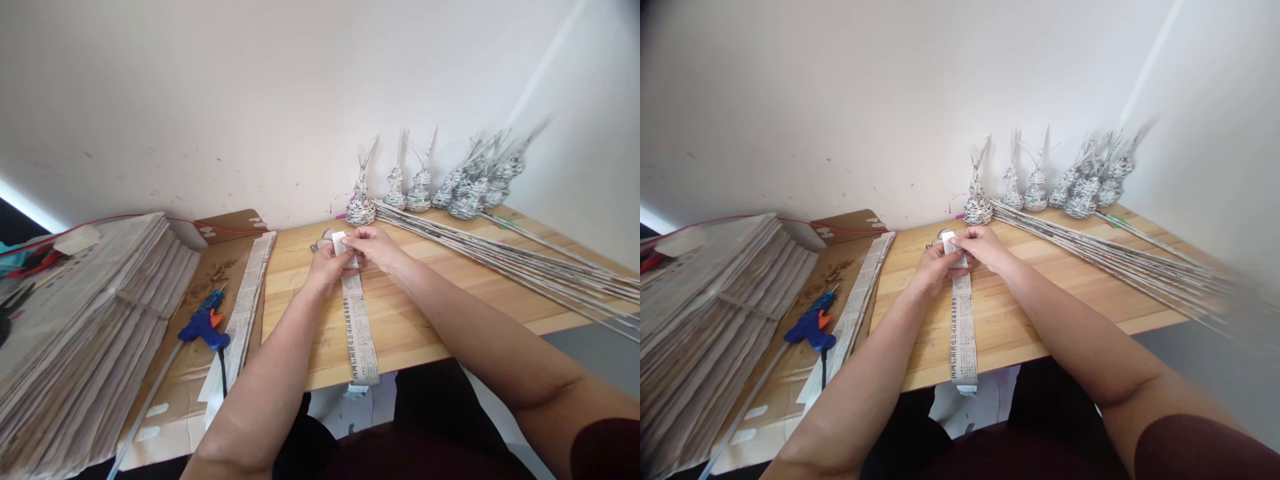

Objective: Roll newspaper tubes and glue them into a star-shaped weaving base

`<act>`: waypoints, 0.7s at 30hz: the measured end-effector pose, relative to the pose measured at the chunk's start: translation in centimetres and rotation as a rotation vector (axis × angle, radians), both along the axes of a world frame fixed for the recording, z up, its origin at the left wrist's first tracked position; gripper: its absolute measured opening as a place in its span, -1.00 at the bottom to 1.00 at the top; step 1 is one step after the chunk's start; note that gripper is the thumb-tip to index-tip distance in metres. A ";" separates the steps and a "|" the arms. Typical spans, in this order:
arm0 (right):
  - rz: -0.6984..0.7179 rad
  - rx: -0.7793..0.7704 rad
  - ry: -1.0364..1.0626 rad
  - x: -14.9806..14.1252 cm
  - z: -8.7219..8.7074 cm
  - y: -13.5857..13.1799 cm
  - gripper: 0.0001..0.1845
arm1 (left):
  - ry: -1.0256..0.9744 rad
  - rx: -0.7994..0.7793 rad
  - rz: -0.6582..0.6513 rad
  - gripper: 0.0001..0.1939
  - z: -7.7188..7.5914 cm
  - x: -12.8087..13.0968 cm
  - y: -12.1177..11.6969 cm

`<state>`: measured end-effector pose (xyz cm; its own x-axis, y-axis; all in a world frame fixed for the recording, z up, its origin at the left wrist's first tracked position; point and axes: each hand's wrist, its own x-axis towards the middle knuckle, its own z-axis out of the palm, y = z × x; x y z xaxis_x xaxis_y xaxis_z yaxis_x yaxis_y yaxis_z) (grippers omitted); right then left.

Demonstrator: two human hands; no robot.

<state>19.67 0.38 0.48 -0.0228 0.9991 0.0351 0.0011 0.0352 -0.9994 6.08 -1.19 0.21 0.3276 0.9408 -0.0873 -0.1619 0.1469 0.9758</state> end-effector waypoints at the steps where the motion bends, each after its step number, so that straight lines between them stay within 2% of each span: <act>1: 0.000 -0.008 0.005 0.0 0.1 0.0 -0.67 | -0.001 -0.002 -0.004 -0.67 0.0 -0.1 0.0; 9: 0.014 -0.029 0.048 -0.6 0.7 -0.6 -0.68 | 0.204 0.125 0.139 -0.68 -0.7 0.0 0.4; 12: 0.002 -0.017 0.048 -0.6 0.8 -0.7 -0.73 | 0.180 0.118 0.130 -0.70 -0.8 0.0 0.5; 16: 0.086 -0.038 0.010 -0.1 0.7 -0.4 -0.74 | 0.155 0.101 0.107 -0.71 -0.7 -0.1 0.5; 21: 0.043 -0.017 0.043 -0.2 0.3 -0.2 -0.76 | 0.171 0.091 0.084 -0.75 -0.7 -0.1 0.5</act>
<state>19.52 0.18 0.82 -0.0646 0.9977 0.0205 -0.0432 0.0177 -0.9989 5.96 -0.73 -0.51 0.2358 0.9706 -0.0485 -0.0004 0.0500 0.9988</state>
